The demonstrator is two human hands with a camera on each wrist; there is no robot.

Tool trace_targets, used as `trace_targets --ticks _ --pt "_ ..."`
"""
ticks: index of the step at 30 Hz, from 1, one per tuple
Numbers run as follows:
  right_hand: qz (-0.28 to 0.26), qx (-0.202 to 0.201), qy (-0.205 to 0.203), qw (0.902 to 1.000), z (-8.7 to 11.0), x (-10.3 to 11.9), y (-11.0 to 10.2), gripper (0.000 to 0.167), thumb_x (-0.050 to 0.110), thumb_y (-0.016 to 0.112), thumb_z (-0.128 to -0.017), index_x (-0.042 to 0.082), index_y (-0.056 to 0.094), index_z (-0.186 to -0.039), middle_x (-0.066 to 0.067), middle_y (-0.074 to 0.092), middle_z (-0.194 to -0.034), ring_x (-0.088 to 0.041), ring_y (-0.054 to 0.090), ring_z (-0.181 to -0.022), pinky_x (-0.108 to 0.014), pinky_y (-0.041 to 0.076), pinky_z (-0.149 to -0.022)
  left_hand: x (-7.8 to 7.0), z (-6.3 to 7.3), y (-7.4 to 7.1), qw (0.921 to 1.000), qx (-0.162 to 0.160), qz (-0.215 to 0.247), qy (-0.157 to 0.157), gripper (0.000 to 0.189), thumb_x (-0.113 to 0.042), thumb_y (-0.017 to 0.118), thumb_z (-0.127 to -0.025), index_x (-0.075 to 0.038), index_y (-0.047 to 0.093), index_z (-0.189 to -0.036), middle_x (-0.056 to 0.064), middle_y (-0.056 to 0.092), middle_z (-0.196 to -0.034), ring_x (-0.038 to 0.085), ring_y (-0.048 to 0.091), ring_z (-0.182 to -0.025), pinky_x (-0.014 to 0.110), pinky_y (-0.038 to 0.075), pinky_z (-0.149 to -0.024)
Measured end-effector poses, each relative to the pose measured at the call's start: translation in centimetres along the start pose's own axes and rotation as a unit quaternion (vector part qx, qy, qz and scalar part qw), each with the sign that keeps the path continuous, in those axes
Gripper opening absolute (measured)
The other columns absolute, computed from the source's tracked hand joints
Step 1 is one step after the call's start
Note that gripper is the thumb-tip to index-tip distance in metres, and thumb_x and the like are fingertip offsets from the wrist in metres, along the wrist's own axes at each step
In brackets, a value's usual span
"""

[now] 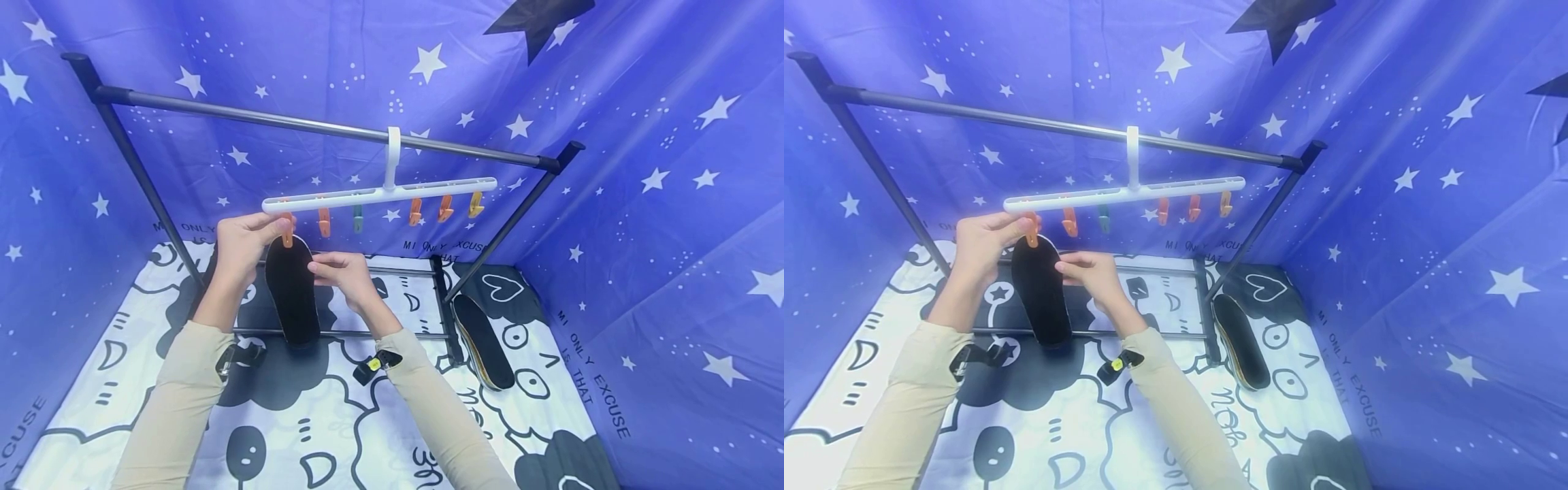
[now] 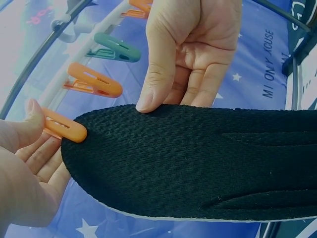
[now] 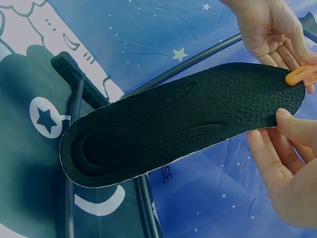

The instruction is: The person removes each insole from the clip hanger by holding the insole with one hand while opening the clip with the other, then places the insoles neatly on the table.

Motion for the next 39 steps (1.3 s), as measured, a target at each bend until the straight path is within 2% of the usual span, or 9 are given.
trace_targets --ticks 9,15,24,32,39 --pt "-0.003 0.002 -0.003 1.0 -0.13 -0.16 0.0 0.026 -0.003 0.072 -0.091 -0.014 0.07 -0.114 -0.027 0.073 -0.114 -0.01 0.073 -0.077 -0.04 0.064 -0.08 0.39 -0.15 -0.19 0.9996 -0.013 0.012 -0.023 0.035 -0.018 0.083 -0.087 0.003 0.075 -0.113 -0.015 0.077 -0.078 0.004 0.073 -0.088 0.04 0.049 -0.112" --pt "-0.005 0.001 -0.003 1.0 -0.11 -0.15 -0.01 0.026 -0.003 0.072 -0.091 -0.015 0.07 -0.114 -0.027 0.073 -0.114 -0.01 0.073 -0.077 -0.04 0.064 -0.08 0.48 -0.15 -0.21 0.9994 -0.016 0.017 -0.025 0.032 -0.017 0.083 -0.087 0.002 0.077 -0.112 -0.016 0.076 -0.075 0.005 0.072 -0.087 0.037 0.05 -0.109" --pt "0.003 -0.001 0.003 1.0 -0.06 -0.25 -0.08 0.026 -0.001 0.073 -0.091 -0.013 0.071 -0.114 -0.026 0.073 -0.115 -0.013 0.075 -0.081 -0.039 0.064 -0.081 0.69 -0.31 -0.18 0.9975 -0.015 0.059 -0.037 0.026 -0.012 0.084 -0.085 -0.001 0.079 -0.108 -0.013 0.077 -0.076 0.005 0.075 -0.083 0.035 0.05 -0.11" --pt "-0.001 0.001 0.001 1.0 0.04 -0.2 -0.06 0.026 -0.002 0.072 -0.091 -0.014 0.07 -0.114 -0.026 0.073 -0.114 -0.011 0.073 -0.077 -0.039 0.064 -0.08 0.78 -0.33 -0.16 0.9972 -0.016 0.061 -0.041 0.024 -0.013 0.084 -0.085 -0.002 0.079 -0.107 -0.012 0.077 -0.075 0.005 0.074 -0.083 0.036 0.051 -0.11" --pt "-0.001 0.002 -0.002 1.0 0.08 -0.23 -0.09 0.026 -0.003 0.073 -0.09 -0.014 0.07 -0.114 -0.026 0.073 -0.113 -0.009 0.073 -0.076 -0.04 0.064 -0.08 0.9 -0.29 -0.17 0.9967 -0.018 0.065 -0.044 0.024 -0.012 0.083 -0.085 -0.002 0.079 -0.107 -0.012 0.077 -0.075 0.005 0.075 -0.081 0.027 0.055 -0.102"
Point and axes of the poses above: each hand's wrist, its own z-axis away from the middle knuckle, its own y-axis out of the palm, x = y × z, the point moved 10 cm from there along -z, towards the middle knuckle
